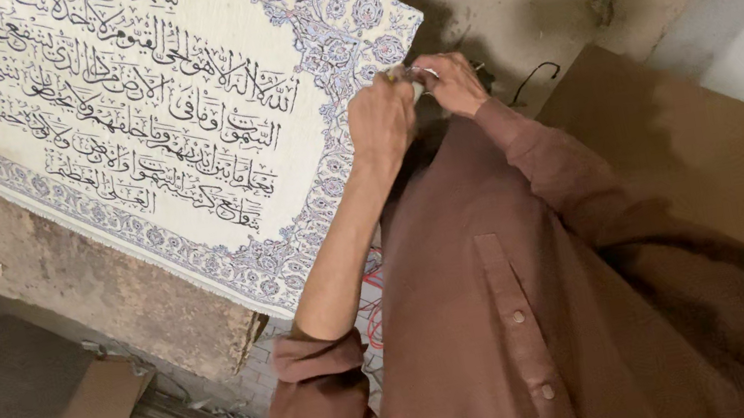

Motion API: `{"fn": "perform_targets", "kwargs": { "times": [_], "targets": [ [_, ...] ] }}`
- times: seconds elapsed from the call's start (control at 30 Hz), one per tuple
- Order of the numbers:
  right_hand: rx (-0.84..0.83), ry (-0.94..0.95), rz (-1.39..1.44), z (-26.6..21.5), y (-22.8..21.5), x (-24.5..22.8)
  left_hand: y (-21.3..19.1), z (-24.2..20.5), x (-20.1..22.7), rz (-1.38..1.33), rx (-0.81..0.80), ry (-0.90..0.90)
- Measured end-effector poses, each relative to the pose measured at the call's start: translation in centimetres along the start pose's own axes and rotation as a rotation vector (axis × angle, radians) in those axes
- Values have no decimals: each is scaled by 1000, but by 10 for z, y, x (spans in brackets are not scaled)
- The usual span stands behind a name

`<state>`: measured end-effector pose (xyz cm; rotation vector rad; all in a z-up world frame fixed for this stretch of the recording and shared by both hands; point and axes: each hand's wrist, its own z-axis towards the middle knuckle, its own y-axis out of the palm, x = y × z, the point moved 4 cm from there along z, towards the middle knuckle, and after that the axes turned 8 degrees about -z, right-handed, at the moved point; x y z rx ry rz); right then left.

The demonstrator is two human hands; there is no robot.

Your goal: The person uses a yellow utility knife to trim the edges of a large patterned fabric with Arabic calligraphy. They repeatedly reposition the fabric, cut along the borders, and smooth the surface with both hands.

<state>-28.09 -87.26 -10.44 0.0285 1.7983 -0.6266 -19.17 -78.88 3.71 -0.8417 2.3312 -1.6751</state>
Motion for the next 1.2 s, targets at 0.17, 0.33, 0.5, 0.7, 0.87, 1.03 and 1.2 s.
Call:
{"fn": "perform_targets", "kwargs": {
  "times": [0.17, 0.33, 0.5, 0.7, 0.87, 1.03, 1.2],
  "targets": [
    [-79, 83, -62, -3, 3, 17, 6, -35, -15, -68, 17, 35],
    [-78, 153, -25, -15, 4, 47, -2, -116, -50, 41, -206, -72],
    [-133, 275, -20, -30, 20, 67, -28, -146, -48, -16, -144, -73],
    [-73, -225, -365, -52, 86, -3, -60, -158, -41, -166, 0, -35],
    [-155, 30, 265, -71, 120, -45, -45, -158, -58, -149, -56, -45],
    [-62, 132, 163, -85, 117, -41, -9, -155, -70, -70, 20, 37],
    [84, -104, 6, -78, 120, -35, 30, -139, -70, -52, 55, 45]
  ]
}}
